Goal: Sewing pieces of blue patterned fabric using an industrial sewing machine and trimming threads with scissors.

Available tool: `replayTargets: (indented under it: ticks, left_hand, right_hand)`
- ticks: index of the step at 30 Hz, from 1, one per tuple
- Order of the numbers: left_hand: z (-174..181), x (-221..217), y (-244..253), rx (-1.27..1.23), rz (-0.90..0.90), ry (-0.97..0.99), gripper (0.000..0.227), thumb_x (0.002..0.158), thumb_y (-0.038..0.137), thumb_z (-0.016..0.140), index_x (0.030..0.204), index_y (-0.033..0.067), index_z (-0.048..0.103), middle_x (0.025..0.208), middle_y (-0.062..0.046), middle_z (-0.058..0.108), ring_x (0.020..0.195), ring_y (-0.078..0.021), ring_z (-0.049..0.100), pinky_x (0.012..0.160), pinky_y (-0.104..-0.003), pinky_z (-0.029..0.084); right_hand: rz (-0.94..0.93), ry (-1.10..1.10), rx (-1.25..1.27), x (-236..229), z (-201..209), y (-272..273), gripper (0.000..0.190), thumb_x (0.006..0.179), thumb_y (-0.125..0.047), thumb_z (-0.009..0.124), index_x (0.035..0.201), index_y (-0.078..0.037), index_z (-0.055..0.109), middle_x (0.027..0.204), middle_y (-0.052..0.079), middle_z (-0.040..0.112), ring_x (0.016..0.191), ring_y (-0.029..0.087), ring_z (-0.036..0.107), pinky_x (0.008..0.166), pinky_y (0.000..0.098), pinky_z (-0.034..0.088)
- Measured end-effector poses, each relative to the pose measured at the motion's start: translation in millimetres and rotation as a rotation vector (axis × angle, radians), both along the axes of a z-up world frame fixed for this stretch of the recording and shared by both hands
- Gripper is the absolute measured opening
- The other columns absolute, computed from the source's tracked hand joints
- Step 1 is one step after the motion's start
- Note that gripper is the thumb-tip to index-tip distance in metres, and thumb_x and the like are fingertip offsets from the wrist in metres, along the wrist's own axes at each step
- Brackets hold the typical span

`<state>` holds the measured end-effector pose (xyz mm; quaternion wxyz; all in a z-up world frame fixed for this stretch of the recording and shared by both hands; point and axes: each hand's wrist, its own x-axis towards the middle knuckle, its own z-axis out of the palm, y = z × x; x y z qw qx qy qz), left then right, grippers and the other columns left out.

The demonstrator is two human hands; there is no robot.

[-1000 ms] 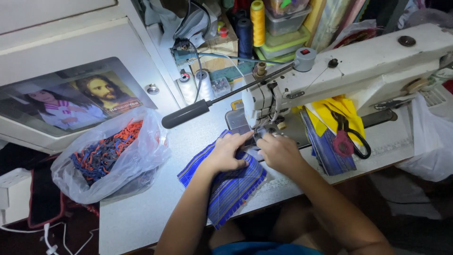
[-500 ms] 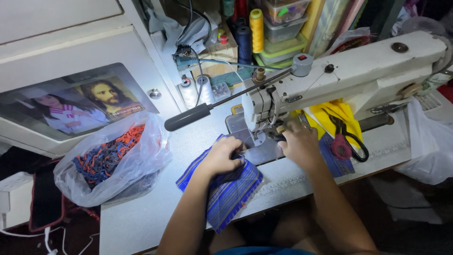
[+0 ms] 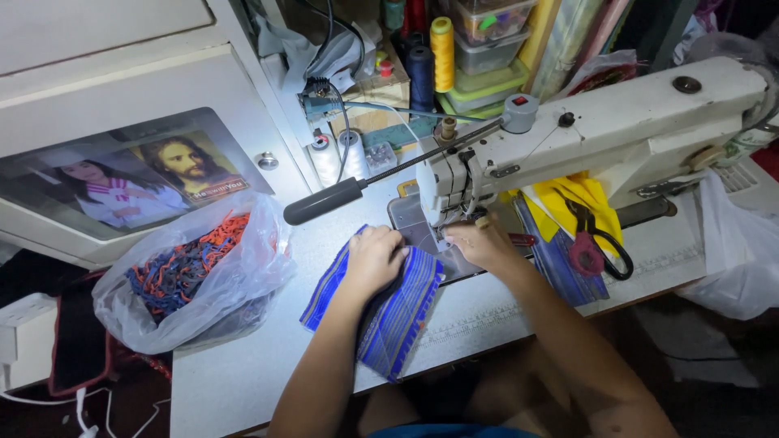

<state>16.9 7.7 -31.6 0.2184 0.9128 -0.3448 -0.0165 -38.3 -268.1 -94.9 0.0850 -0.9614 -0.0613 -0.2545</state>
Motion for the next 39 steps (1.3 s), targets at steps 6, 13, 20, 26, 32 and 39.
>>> replayTargets:
  ticks: [6,13,20,26,32,39]
  left_hand:
    - [-2.7,-3.8,-3.7,0.025,0.043,-0.136,0.013,0.087,0.038,0.071,0.091,0.0277,0.064,0.089,0.007,0.056,0.102,-0.0198,0.058,0.093,-0.045,0.042]
    - [-9.4,-7.9,-4.2,-0.048,0.088,-0.397,0.015,0.080,0.033,0.075,0.089,0.0250,0.065,0.077,0.004,0.060,0.080,-0.0216,0.067,0.070,-0.040,0.049]
    - [-15.0,-8.0,-7.0,-0.035,0.122,-0.449,0.016,0.077,0.029,0.075,0.090,0.0233,0.068,0.076,0.002,0.061,0.076,-0.0248,0.068,0.066,-0.041,0.051]
    - [-17.5,-7.4,-9.6,-0.050,0.158,-0.435,0.016,0.076,0.028,0.074,0.090,0.0226,0.069,0.078,0.001,0.062,0.076,-0.0253,0.068,0.065,-0.042,0.052]
    - [17.7,0.4,18.4,-0.137,-0.186,-0.146,0.025,0.074,0.024,0.081,0.097,0.0178,0.072,0.106,-0.004,0.068,0.106,-0.0339,0.065,0.086,-0.049,0.052]
    - [57.0,-24.4,19.6,-0.109,-0.416,0.199,0.035,0.076,0.007,0.077,0.111,0.0055,0.074,0.124,-0.018,0.070,0.124,-0.0444,0.059,0.106,-0.055,0.046]
  right_hand:
    - [0.089,-0.152,-0.047,-4.9,42.8,12.4,0.013,0.085,-0.028,0.069,0.078,-0.036,0.076,0.064,-0.005,0.067,0.069,0.026,0.071,0.077,0.0413,0.057]
    - [0.009,-0.280,-0.316,-8.5,48.9,-25.4,0.013,0.070,-0.012,0.068,0.071,-0.025,0.072,0.062,-0.005,0.062,0.071,0.022,0.067,0.085,0.0426,0.049]
    - [-0.284,-0.330,-0.266,-28.8,29.9,-53.3,0.021,0.069,-0.009,0.067,0.074,-0.030,0.068,0.065,-0.011,0.060,0.079,0.019,0.068,0.093,0.0429,0.046]
    - [-0.364,-0.344,-0.305,-21.8,5.7,-70.0,0.020,0.072,-0.009,0.070,0.077,-0.028,0.072,0.068,-0.008,0.062,0.082,0.021,0.069,0.093,0.0428,0.044]
    - [-0.313,-0.134,-0.220,-61.6,37.8,-10.8,0.015,0.090,-0.020,0.068,0.102,-0.016,0.076,0.103,0.009,0.074,0.111,0.034,0.069,0.096,0.0567,0.048]
    - [0.002,0.162,0.029,-127.9,67.2,80.0,0.022,0.097,-0.022,0.056,0.111,-0.022,0.074,0.120,0.002,0.072,0.124,0.027,0.063,0.107,0.0554,0.045]
